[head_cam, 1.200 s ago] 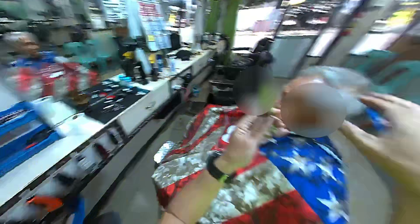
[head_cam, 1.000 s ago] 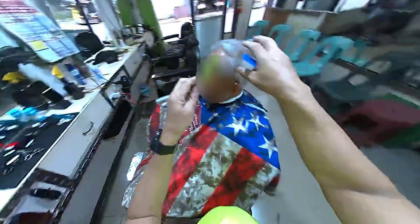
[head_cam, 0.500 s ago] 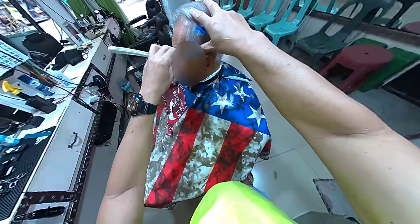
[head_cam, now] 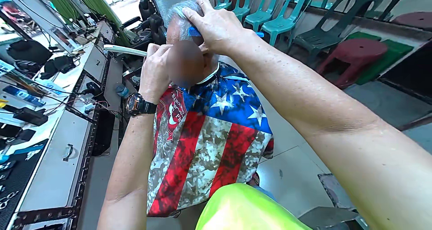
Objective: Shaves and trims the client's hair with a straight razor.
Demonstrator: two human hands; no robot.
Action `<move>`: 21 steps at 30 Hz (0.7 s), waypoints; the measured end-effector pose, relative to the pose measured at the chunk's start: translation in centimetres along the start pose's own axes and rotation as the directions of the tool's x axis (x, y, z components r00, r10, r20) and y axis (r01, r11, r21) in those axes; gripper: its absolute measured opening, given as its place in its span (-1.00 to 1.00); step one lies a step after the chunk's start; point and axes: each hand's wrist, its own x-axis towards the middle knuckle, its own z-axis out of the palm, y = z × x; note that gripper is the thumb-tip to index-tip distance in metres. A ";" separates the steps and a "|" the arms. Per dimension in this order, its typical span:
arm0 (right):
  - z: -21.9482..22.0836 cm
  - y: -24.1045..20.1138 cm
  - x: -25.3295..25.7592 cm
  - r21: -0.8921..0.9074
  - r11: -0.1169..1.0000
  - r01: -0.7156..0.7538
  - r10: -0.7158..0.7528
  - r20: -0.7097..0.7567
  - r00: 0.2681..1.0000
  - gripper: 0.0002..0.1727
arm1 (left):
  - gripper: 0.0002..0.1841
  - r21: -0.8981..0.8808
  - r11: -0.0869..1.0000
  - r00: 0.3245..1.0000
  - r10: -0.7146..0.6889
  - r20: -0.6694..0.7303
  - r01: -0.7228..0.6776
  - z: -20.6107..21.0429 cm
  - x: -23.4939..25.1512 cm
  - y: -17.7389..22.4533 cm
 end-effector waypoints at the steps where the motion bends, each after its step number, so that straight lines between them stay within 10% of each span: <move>1: 0.0 0.0 0.0 -0.008 1.000 -0.002 0.002 0.004 1.000 0.15 | -0.70 0.000 1.000 1.000 -0.003 -0.001 0.003 0.1 0.0 0.0; 21: 0.1 -0.3 0.0 -0.008 1.000 -0.019 0.019 -0.002 1.000 0.12 | -0.71 0.030 1.000 0.999 -0.007 0.043 0.005 0.0 0.4 0.0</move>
